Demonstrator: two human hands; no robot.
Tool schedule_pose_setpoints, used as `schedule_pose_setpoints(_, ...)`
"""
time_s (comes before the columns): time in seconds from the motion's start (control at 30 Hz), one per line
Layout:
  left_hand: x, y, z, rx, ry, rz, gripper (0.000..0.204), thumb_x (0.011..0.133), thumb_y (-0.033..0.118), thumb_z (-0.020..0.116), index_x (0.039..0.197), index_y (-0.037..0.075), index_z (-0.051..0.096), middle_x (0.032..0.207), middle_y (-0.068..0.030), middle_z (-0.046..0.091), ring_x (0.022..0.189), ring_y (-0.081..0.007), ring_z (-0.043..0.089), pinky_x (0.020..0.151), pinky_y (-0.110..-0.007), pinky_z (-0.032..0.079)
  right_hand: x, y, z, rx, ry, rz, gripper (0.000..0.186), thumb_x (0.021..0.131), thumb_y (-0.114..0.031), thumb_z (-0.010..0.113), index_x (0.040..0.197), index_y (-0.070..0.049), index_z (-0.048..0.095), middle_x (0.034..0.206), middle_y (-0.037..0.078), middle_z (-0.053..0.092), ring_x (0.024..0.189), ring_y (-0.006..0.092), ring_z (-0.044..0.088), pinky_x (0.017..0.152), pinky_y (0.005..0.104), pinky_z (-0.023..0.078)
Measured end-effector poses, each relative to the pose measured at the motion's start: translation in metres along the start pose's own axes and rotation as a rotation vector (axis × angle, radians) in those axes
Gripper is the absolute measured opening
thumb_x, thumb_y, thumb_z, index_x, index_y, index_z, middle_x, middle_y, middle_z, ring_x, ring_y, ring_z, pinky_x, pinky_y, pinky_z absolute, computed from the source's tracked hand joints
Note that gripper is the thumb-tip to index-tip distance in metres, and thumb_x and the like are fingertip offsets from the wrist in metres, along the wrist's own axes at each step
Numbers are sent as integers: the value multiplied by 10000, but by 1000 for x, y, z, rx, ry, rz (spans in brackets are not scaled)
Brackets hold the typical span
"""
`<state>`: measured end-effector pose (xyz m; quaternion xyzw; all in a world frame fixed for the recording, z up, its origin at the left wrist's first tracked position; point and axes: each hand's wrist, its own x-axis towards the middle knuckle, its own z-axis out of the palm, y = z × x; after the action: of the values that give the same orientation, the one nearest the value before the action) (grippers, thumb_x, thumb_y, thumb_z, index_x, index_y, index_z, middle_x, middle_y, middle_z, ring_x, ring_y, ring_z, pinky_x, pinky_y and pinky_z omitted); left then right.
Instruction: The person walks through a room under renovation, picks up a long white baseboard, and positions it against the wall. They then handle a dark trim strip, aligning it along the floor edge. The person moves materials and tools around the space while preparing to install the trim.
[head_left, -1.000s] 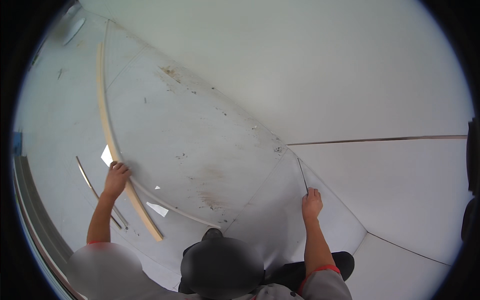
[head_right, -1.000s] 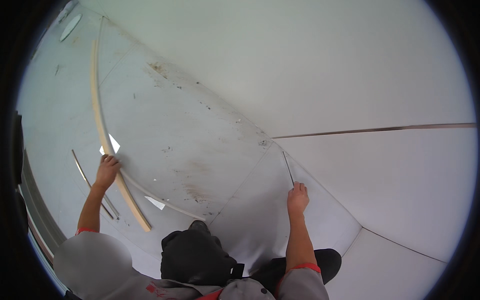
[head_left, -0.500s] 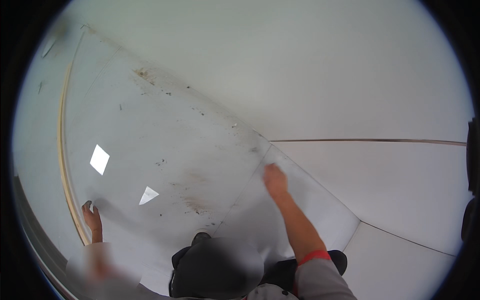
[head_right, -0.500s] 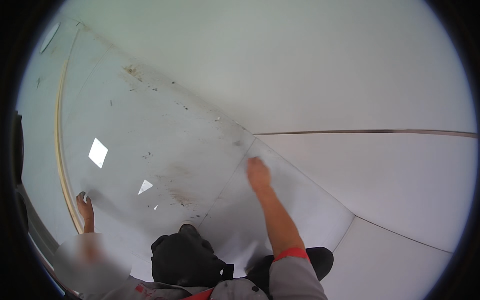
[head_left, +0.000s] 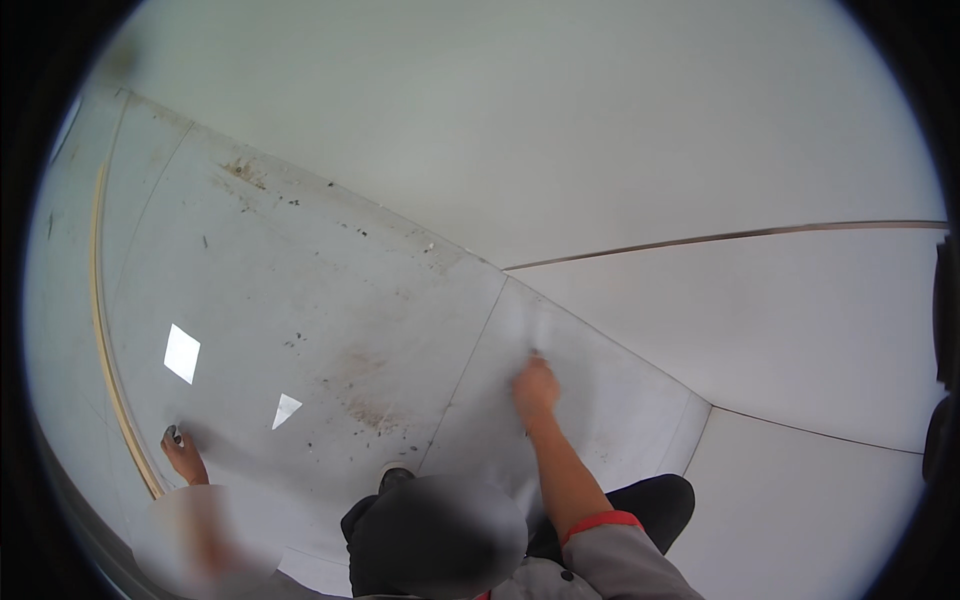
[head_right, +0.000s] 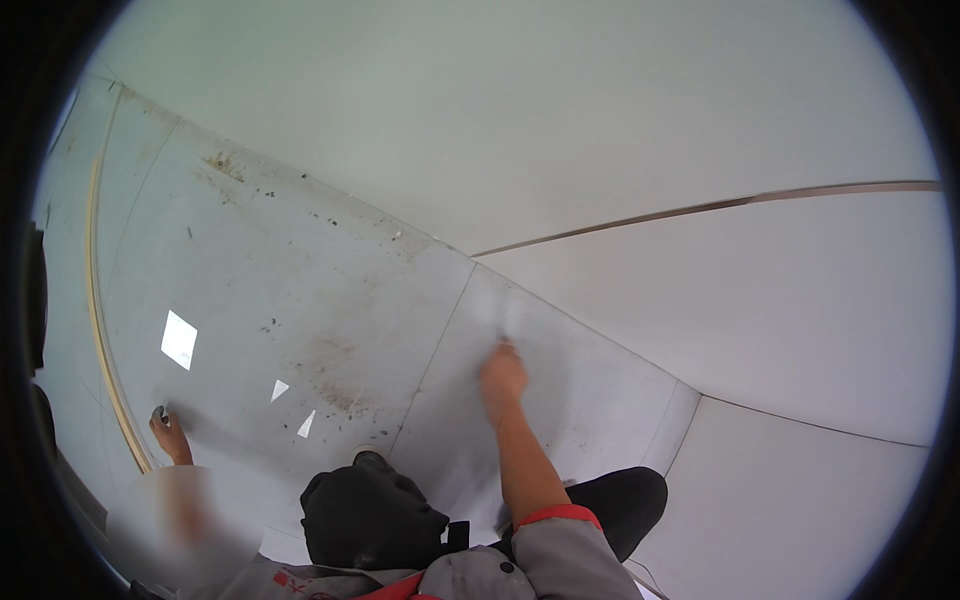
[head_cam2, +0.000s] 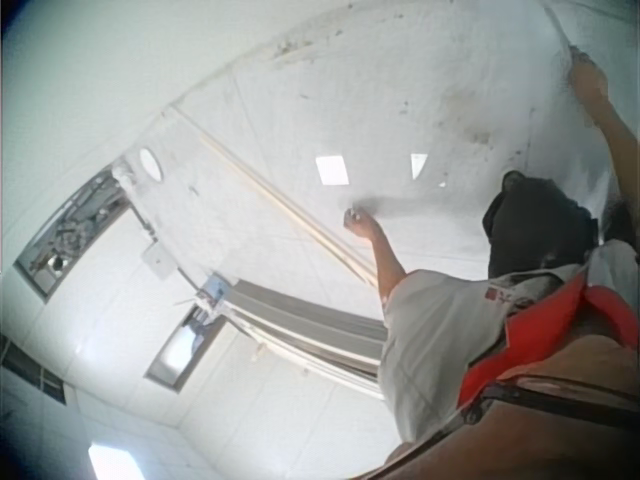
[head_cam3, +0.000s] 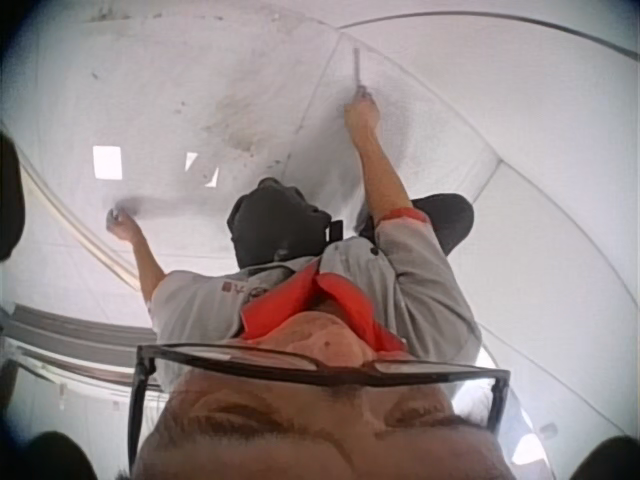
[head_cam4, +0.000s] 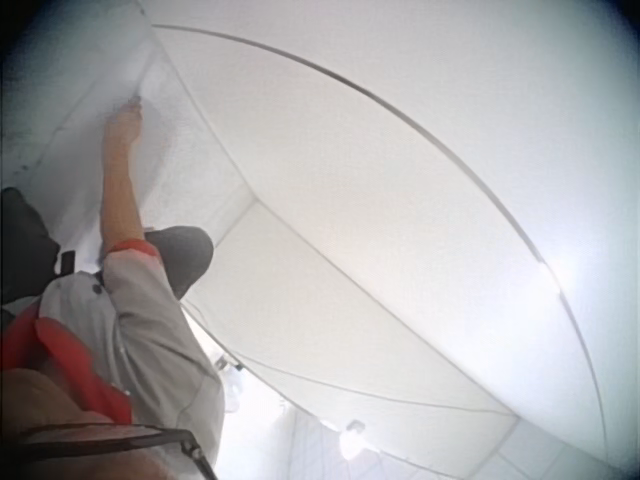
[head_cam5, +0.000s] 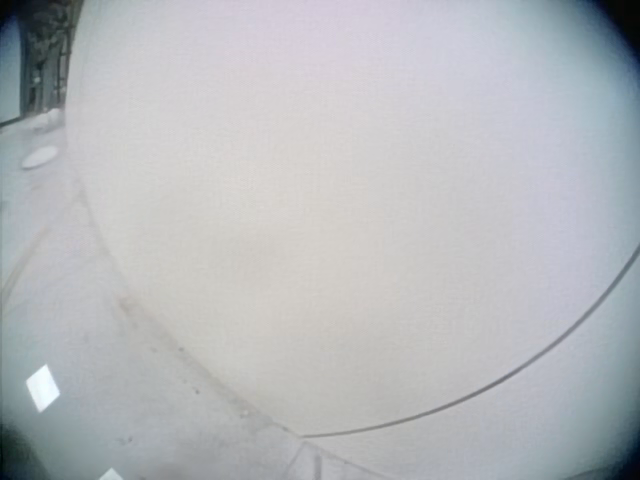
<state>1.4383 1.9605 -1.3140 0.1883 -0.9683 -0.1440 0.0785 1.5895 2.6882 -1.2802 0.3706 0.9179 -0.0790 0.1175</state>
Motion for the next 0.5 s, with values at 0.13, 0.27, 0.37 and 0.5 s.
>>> schedule_pose_setpoints(0.13, -4, 1, -2, 9, -33, 25, 339, 905, 142, 600, 1203, -19, 584, 1154, -163, 552, 980, -288, 604, 848, -413, 497, -22, -87, -36, 19, -193, -359, 468, 839, -168, 504, 1283, -21, 521, 1090, 182, 638, 957, 382, 639, 826, 470, 523)
schedule_pose_setpoints(0.27, -8, 12, -19, -44, -6, 61, 322, 918, 145, 599, 1189, -27, 580, 1144, -156, 549, 965, -282, 604, 837, -412, 495, -4, 18, -20, -26, -187, 270, 644, 851, -246, 592, 1367, 78, 383, 1096, 208, 658, 951, 349, 684, 833, 425, 553)
schedule_pose_setpoints(0.37, 5, 32, 0, -102, -67, 73, 321, 915, 137, 595, 1189, -28, 581, 1133, -154, 548, 944, -286, 608, 835, -413, 494, 37, 102, 47, -115, -158, 281, 758, 847, -267, 619, 1365, 179, 291, 1101, 242, 664, 960, 345, 689, 836, 403, 558)
schedule_pose_setpoints(0.5, 2, 4, -7, -71, -44, 15, 321, 911, 150, 593, 1183, -22, 588, 1132, -150, 550, 935, -279, 613, 838, -412, 494, 33, -55, 26, -63, -256, 72, 649, 893, -213, 522, 1363, 184, 315, 1010, 228, 679, 860, 339, 691, 739, 435, 559)
